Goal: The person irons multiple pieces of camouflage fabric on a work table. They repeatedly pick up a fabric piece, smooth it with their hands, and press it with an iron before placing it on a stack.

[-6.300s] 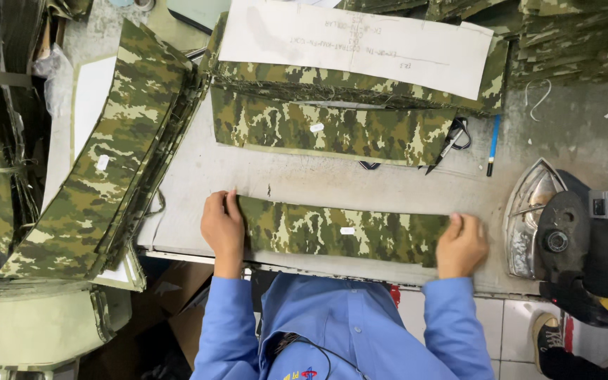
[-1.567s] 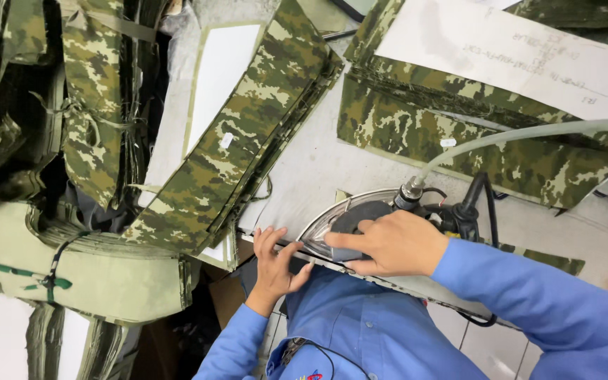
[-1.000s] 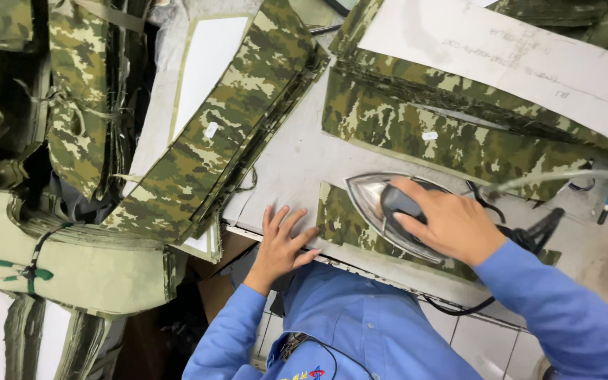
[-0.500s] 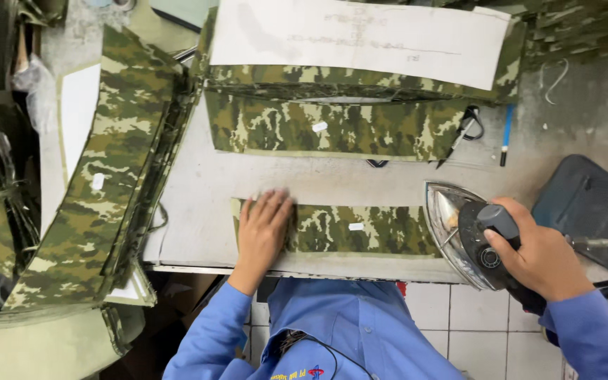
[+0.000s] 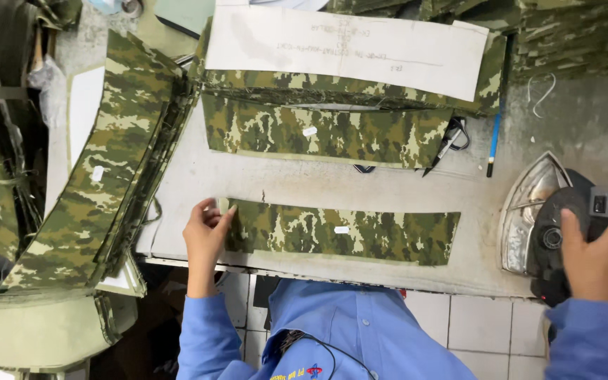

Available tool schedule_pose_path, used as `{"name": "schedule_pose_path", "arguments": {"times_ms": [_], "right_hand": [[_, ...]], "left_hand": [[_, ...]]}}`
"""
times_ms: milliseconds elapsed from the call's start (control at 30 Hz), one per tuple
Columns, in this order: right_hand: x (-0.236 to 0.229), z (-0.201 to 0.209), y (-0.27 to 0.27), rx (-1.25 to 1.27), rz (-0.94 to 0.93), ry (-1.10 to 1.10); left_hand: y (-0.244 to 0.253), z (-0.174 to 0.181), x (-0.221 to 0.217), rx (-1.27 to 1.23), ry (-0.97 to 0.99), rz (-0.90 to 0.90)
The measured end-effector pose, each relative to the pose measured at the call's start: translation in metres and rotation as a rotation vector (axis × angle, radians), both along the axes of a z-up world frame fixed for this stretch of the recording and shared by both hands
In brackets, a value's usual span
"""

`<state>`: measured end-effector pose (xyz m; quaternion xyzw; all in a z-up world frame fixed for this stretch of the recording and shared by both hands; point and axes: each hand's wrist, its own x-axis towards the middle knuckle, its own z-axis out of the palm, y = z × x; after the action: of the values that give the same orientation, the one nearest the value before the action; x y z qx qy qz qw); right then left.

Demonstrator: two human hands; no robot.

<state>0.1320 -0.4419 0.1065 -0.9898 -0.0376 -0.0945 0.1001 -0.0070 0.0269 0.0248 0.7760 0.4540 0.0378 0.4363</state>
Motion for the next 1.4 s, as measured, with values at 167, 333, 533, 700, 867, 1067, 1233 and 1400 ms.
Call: {"name": "schedule_pose_path", "arguments": {"times_ms": [167, 333, 533, 700, 867, 1067, 1233, 1400], "right_hand": [[-0.045, -0.076, 0.059, 0.366, 0.093, -0.045], [-0.049, -0.084, 0.085, 0.693, -0.252, 0.419], [0.013, -0.048, 0.132, 0.943, -0.2, 0.276], [0.07, -0.079, 0.164, 0.41, 0.086, -0.094], [0.047, -0.092, 0.204, 0.501, 0.096, -0.105], [0.016, -0.098, 0.237, 0.542, 0.312, -0.002], [-0.014, -0.049, 0.268, 0.841, 0.433, 0.148], [-0.027, -0.056, 0.232, 1.006, 0.351, 0.29]], "left_hand": [[0.003, 0.007, -0.015, -0.297, -0.139, 0.034], [0.014, 0.006, -0.017, -0.382, -0.322, 0.102], [0.062, 0.02, 0.06, -0.119, -0.372, 0.047], [0.118, 0.009, 0.124, 0.702, -0.304, -0.163], [0.176, -0.008, 0.15, 0.766, -0.098, 0.039], [0.188, 0.016, 0.149, 0.776, -0.433, -0.137], [0.063, 0.065, 0.112, 0.223, -0.614, -0.825], [0.002, 0.041, 0.084, -0.126, -0.536, -1.277]]}}
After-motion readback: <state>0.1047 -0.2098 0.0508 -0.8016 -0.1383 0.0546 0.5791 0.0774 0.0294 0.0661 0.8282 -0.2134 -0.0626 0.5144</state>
